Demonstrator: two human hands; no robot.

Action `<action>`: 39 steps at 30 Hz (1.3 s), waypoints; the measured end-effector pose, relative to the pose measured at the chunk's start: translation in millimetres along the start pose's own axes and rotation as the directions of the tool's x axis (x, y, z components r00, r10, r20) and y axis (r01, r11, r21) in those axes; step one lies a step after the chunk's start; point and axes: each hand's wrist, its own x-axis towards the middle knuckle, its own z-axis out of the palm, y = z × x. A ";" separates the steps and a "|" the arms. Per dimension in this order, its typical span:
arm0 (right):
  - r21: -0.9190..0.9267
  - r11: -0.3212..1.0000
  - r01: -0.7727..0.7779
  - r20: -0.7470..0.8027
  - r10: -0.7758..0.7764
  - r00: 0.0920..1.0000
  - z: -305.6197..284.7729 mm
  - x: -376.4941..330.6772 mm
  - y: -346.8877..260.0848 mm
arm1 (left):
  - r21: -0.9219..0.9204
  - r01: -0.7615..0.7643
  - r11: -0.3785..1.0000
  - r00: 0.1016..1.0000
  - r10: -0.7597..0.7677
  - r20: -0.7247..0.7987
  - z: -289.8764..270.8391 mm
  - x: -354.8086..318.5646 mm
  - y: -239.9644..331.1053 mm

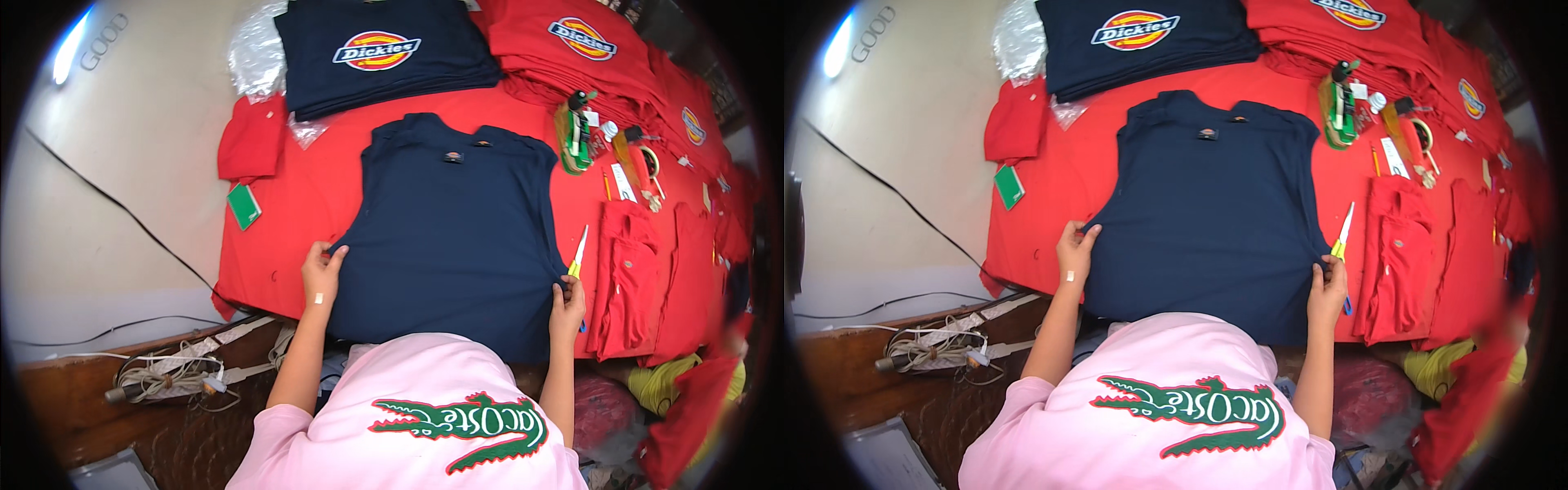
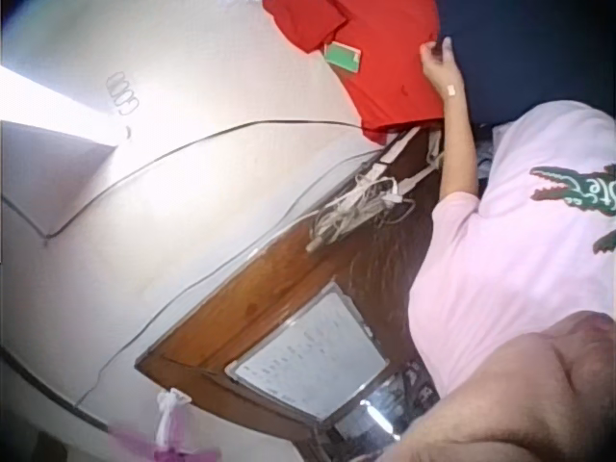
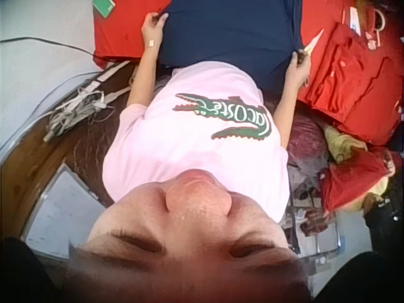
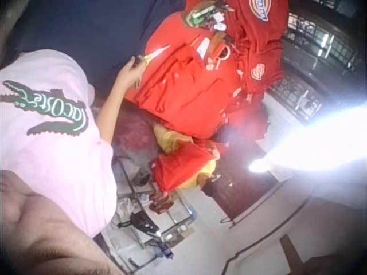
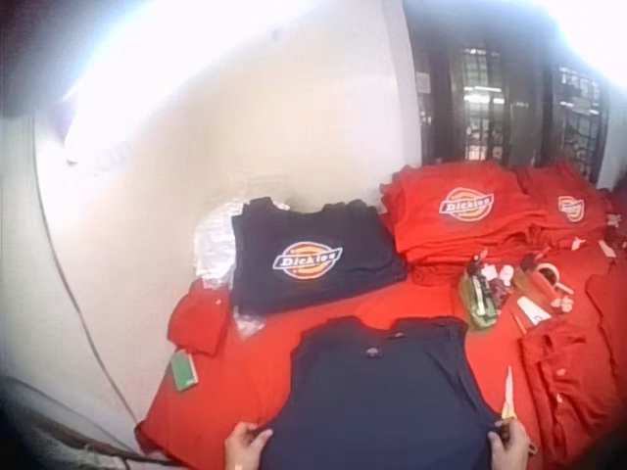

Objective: The person picks up red and navy tank tops from a table, smooths them out, and uses a small tool to trim loose threads from the seams before stacking them.

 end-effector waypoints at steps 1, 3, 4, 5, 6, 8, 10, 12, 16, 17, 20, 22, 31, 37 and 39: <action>-0.033 0.999 0.039 -0.017 -0.039 0.999 3.6 1.4 -1.8 | -0.097 -0.058 0.994 0.998 0.056 -0.024 5.2 -3.2 1.8; -0.264 0.915 0.304 -0.116 -0.343 0.932 12.1 4.4 -29.3 | -0.397 -0.032 0.917 0.999 0.045 0.022 13.1 0.9 -26.0; -0.403 0.824 0.399 -0.146 -0.489 0.860 9.6 8.0 -47.2 | -0.449 -0.101 0.888 0.995 0.096 -0.033 24.5 -10.2 -10.8; -0.403 0.795 0.453 -0.123 -0.538 0.834 10.9 14.0 -57.5 | -0.186 -0.310 0.932 0.950 0.296 -0.100 30.5 -25.7 3.8; -0.296 0.841 0.453 -0.077 -0.494 0.866 15.8 19.2 -60.7 | 0.097 -0.485 0.869 0.863 0.494 -0.107 32.0 -47.1 31.7; -0.073 0.903 0.422 0.046 -0.420 0.906 27.6 30.1 -72.0 | 0.025 -0.703 0.711 0.688 0.671 0.276 42.2 -69.9 29.9; 0.058 0.949 0.310 0.228 -0.315 0.921 49.7 34.4 -104.0 | 0.089 -0.841 0.533 0.507 0.721 0.472 62.0 -87.4 13.0; 0.127 0.908 0.398 0.329 -0.418 0.847 75.9 32.9 -146.4 | 0.181 -0.855 0.486 0.497 0.671 0.550 64.2 -98.6 5.2; 0.076 0.771 0.633 0.350 -0.615 0.707 140.0 37.7 -196.7 | 0.204 -0.890 0.409 0.441 0.655 0.614 60.6 -101.8 -11.7; 0.054 0.751 0.659 0.352 -0.631 0.691 160.5 40.6 -201.2 | 0.201 -0.889 0.411 0.441 0.655 0.613 61.3 -101.4 -14.7; 0.006 0.752 0.660 0.370 -0.614 0.697 206.6 62.8 -198.0 | 0.168 -0.894 0.416 0.429 0.679 0.596 60.5 -97.8 -20.2; 0.019 0.830 0.558 0.400 -0.518 0.756 227.8 89.3 -190.9 | 0.155 -0.895 0.418 0.425 0.697 0.577 60.0 -97.0 -24.8; 0.294 0.954 -0.051 0.418 -0.080 0.905 217.7 176.2 -144.9 | 0.139 -0.886 0.443 0.442 0.714 0.543 59.5 -94.3 -26.2; 0.307 0.951 0.025 0.344 -0.136 0.929 220.0 166.0 -139.5 | 0.134 -0.900 0.415 0.415 0.720 0.557 60.8 -88.9 -27.7; 0.318 0.948 0.011 0.359 -0.131 0.924 219.3 166.2 -143.5 | 0.134 -0.898 0.419 0.417 0.716 0.560 60.9 -88.6 -27.6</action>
